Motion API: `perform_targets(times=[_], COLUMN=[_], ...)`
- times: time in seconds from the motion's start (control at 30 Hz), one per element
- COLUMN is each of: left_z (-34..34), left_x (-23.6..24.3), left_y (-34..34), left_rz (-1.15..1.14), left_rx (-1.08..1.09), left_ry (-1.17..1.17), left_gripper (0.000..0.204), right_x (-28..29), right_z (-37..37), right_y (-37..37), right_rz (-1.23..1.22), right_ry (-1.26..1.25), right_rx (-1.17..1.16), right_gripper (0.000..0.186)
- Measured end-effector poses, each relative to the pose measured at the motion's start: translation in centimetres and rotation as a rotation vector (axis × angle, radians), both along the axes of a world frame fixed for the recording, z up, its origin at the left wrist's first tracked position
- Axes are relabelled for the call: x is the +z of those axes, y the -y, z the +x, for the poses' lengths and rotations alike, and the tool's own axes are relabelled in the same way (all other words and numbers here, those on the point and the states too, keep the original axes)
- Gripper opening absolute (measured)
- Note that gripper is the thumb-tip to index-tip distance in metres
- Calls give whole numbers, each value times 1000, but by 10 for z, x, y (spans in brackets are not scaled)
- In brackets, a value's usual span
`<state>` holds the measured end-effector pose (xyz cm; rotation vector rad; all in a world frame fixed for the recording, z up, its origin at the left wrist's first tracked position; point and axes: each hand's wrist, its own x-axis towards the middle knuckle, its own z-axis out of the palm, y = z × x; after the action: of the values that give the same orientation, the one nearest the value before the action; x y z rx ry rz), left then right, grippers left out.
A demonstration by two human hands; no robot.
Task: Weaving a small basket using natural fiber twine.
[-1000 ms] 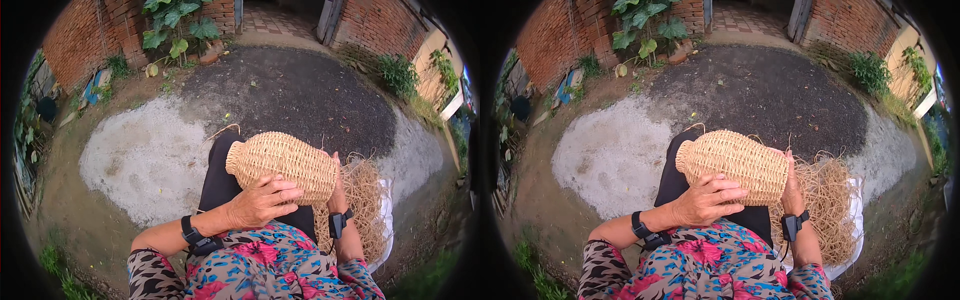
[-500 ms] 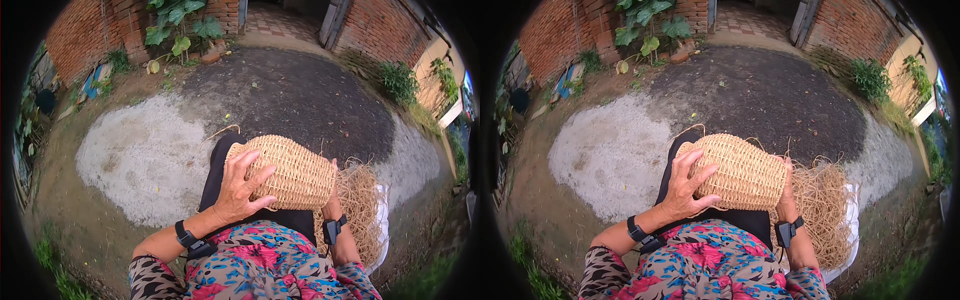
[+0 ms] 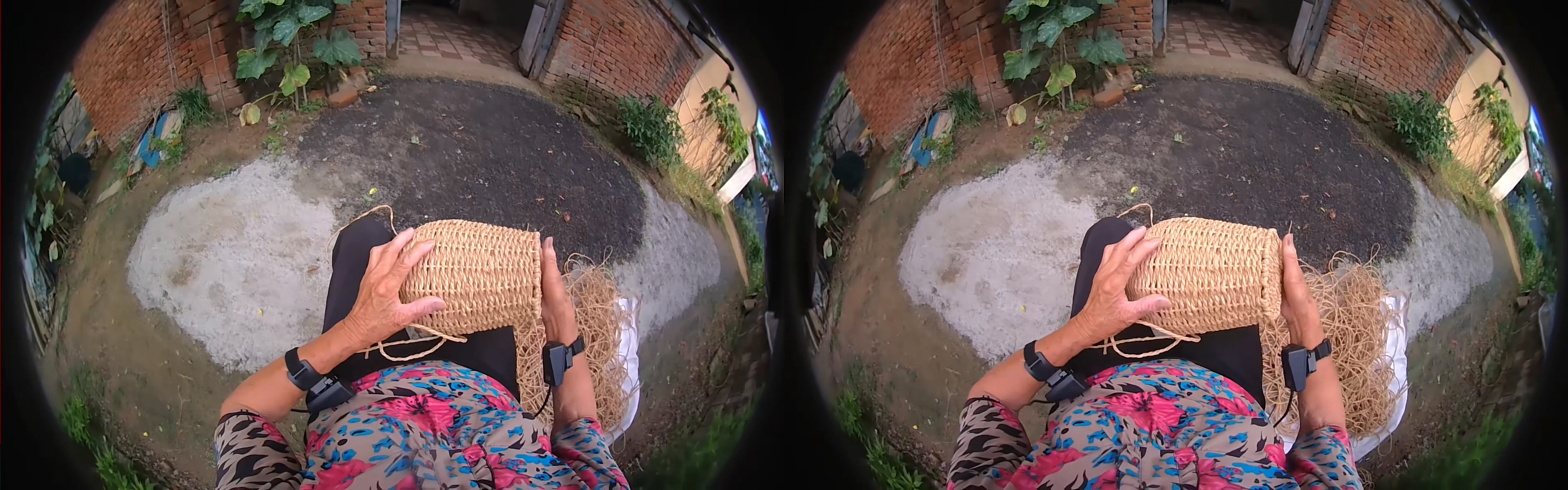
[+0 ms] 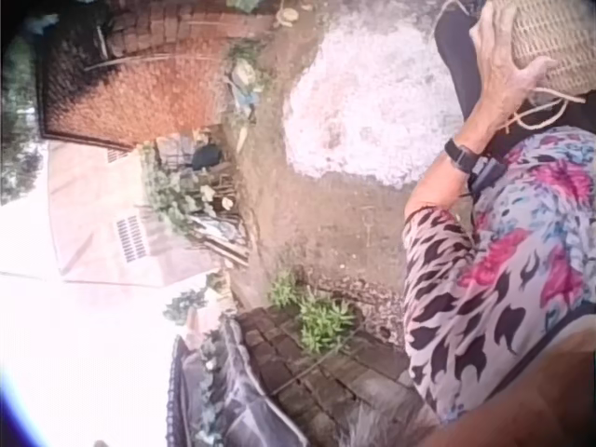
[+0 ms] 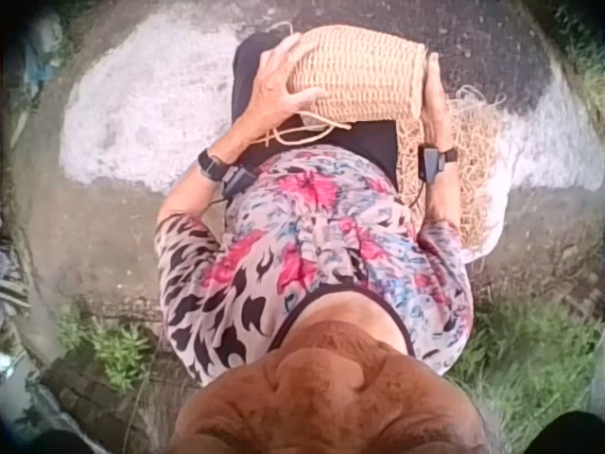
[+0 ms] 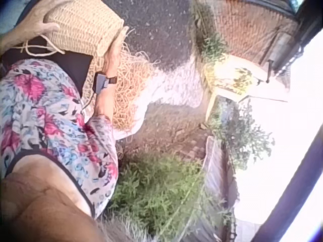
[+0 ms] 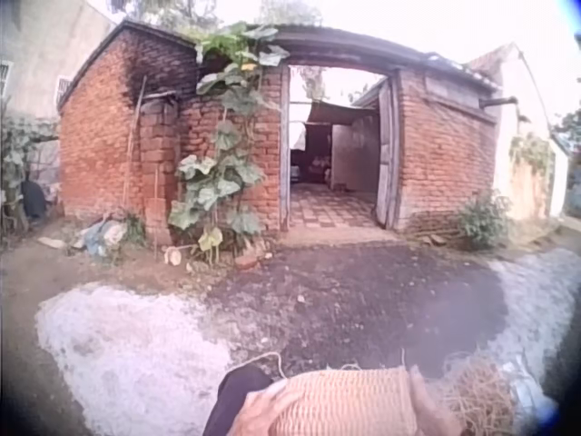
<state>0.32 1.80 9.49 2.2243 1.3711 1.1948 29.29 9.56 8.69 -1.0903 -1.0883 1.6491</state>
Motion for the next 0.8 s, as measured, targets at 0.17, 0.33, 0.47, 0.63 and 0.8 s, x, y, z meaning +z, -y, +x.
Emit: perform_targets(times=[0.17, 0.33, 0.47, 0.63, 0.8], left_z=[-20, -38, -30, -34, -32], left_x=[-28, 14, 7, -7, -17], left_y=[-27, -43, -46, -42, -32], left_rz=[-635, -134, -390, -482, -388], left_rx=[-52, 337, 258, 248, 242], left_ry=[634, -341, 30, 74, -131], left_gripper=[76, 60, 66, 71, 58], right_x=[8, -21, -22, 2, -29], right_z=[-16, -54, -67, -74, -74], right_y=[-11, -25, -26, -24, -15], right_rz=[300, 376, 369, 450, 497], right_ry=[146, 74, 181, 409, 480], right_rx=[172, 141, 94, 26, 39], right_gripper=[86, 85, 84, 83, 66])
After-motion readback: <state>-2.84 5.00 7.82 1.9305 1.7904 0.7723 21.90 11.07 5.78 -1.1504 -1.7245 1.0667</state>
